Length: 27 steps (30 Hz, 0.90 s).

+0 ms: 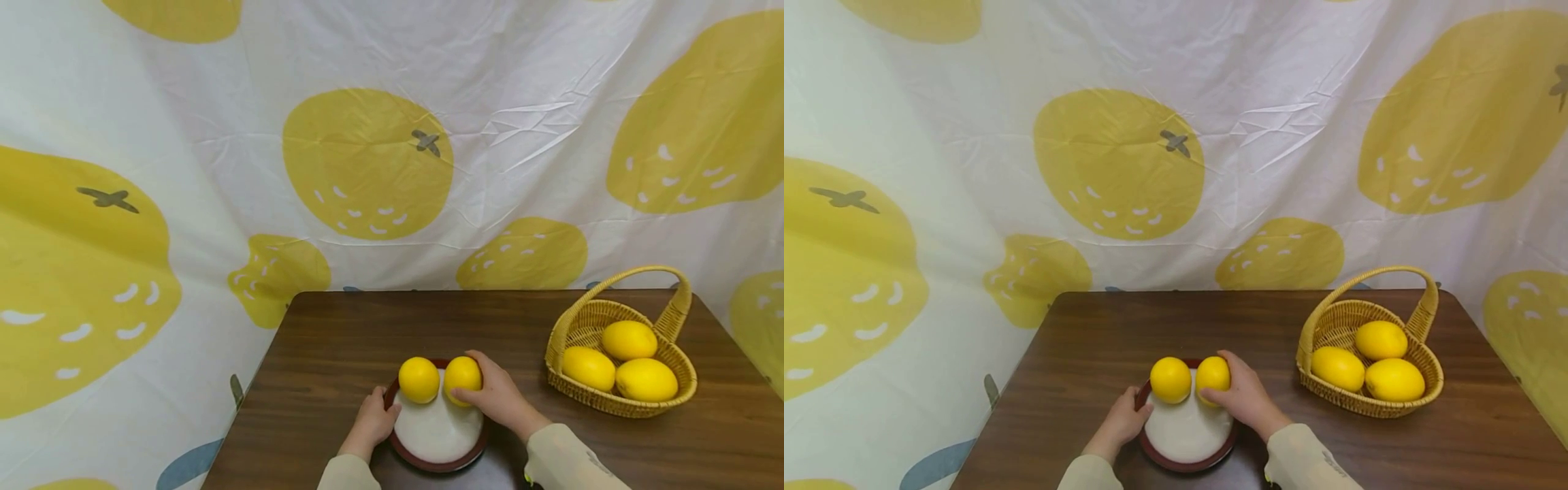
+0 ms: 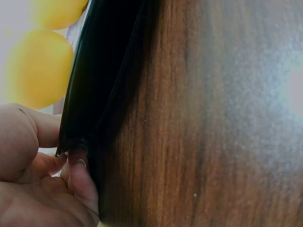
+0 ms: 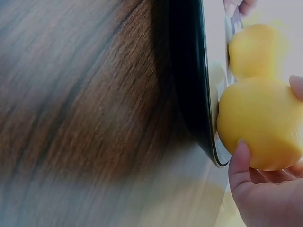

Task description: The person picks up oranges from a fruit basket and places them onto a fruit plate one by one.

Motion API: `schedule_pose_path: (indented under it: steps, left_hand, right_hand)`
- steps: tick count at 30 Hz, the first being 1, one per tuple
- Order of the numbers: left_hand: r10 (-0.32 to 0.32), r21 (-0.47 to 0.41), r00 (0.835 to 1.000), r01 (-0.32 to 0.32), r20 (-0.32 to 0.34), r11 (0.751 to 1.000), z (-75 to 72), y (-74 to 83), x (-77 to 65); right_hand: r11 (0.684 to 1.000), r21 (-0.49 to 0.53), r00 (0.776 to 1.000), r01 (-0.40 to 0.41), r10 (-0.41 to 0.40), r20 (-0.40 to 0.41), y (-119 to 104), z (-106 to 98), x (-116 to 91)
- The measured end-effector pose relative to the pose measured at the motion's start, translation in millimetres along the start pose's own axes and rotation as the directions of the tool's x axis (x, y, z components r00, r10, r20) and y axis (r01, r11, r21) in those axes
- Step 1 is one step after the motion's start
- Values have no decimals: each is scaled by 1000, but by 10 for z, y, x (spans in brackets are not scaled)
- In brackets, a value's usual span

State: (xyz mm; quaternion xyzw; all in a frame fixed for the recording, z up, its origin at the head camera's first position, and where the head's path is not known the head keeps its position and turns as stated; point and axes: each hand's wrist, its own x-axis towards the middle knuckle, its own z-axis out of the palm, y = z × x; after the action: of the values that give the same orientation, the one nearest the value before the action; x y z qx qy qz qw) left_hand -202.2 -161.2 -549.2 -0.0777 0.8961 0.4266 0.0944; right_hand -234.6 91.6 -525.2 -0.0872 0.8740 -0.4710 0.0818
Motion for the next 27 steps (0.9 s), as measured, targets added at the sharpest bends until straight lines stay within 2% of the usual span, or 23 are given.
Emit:
schedule_pose_path:
  steps: [10, 18, 23, 27]
  left_hand:
    - [-4, -2, 1000, 4, 1, 1000, 4, 11, 1]
    - [11, 0, 1000, -11, -2, 1000, -2, -3, 8]
    - [17, 2, 1000, -17, 2, 1000, -9, 0, -1]
    - [11, 5, 1000, -11, -2, 1000, 2, 1, 5]
  right_hand:
    - [1000, 13, 1000, 2, -2, 4, -5, 28, 20]
    - [999, -10, 999, 35, -35, -4, 28, 10, 2]
    - [999, 11, 999, 51, -51, 0, 31, -12, -34]
    - [999, 28, 1000, 27, -27, 12, 43, -37, -78]
